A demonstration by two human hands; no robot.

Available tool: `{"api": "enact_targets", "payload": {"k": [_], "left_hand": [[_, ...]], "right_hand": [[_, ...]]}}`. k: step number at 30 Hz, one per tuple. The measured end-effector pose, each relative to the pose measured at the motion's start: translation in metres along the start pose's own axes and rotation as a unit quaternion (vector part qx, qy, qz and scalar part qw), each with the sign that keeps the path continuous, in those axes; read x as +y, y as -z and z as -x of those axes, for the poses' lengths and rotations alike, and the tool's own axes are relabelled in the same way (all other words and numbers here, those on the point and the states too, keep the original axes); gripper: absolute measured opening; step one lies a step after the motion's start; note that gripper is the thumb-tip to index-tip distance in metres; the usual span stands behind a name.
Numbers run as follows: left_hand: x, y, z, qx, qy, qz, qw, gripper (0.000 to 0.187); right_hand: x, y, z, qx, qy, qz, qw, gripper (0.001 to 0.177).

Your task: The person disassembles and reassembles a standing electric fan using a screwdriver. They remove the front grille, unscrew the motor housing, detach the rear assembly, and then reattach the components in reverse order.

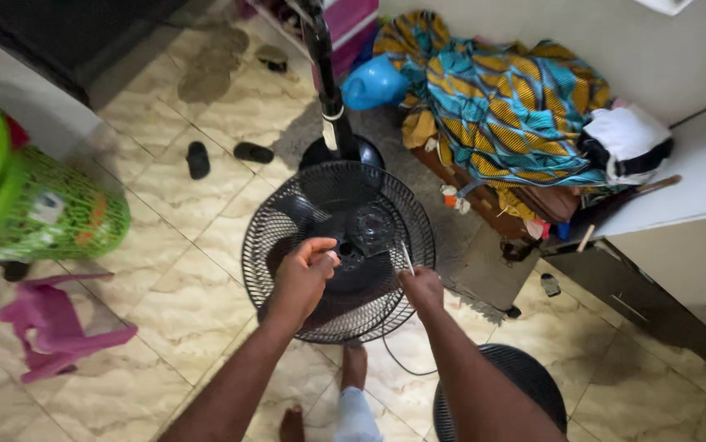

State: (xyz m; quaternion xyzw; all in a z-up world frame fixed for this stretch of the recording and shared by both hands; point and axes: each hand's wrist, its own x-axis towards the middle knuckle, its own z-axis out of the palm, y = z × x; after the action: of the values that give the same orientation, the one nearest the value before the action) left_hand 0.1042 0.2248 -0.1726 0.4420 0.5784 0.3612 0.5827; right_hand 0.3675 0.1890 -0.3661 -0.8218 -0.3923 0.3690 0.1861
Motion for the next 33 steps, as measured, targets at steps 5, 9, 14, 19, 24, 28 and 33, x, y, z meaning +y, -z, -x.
{"api": "enact_targets", "payload": {"k": [5, 9, 14, 19, 24, 28, 33], "left_hand": [[-0.029, -0.03, -0.065, 0.006, 0.025, -0.006, 1.0, 0.031], [-0.047, -0.053, -0.097, 0.007, 0.089, 0.057, 0.994, 0.031], [-0.063, -0.072, -0.118, 0.009, 0.087, 0.102, 0.991, 0.03], [-0.065, -0.074, -0.125, 0.019, 0.143, 0.061, 0.988, 0.032], [-0.063, -0.07, -0.123, 0.033, 0.177, 0.055, 0.982, 0.032], [-0.066, -0.063, -0.119, 0.048, 0.179, 0.049, 0.981, 0.032], [-0.068, -0.049, -0.106, 0.061, 0.175, 0.04, 0.982, 0.033]], "right_hand": [[0.033, -0.043, -0.096, -0.023, -0.087, 0.0, 0.996, 0.028], [0.044, -0.062, -0.144, 0.027, -0.109, 0.047, 0.993, 0.022], [0.043, -0.071, -0.156, -0.039, -0.101, 0.027, 0.994, 0.026], [0.024, -0.078, -0.155, -0.014, -0.077, 0.049, 0.996, 0.031], [0.02, -0.084, -0.157, -0.005, -0.074, 0.085, 0.994, 0.031], [0.024, -0.091, -0.161, -0.005, -0.062, 0.106, 0.992, 0.028], [0.028, -0.085, -0.157, 0.049, 0.057, 0.087, 0.993, 0.025]]}}
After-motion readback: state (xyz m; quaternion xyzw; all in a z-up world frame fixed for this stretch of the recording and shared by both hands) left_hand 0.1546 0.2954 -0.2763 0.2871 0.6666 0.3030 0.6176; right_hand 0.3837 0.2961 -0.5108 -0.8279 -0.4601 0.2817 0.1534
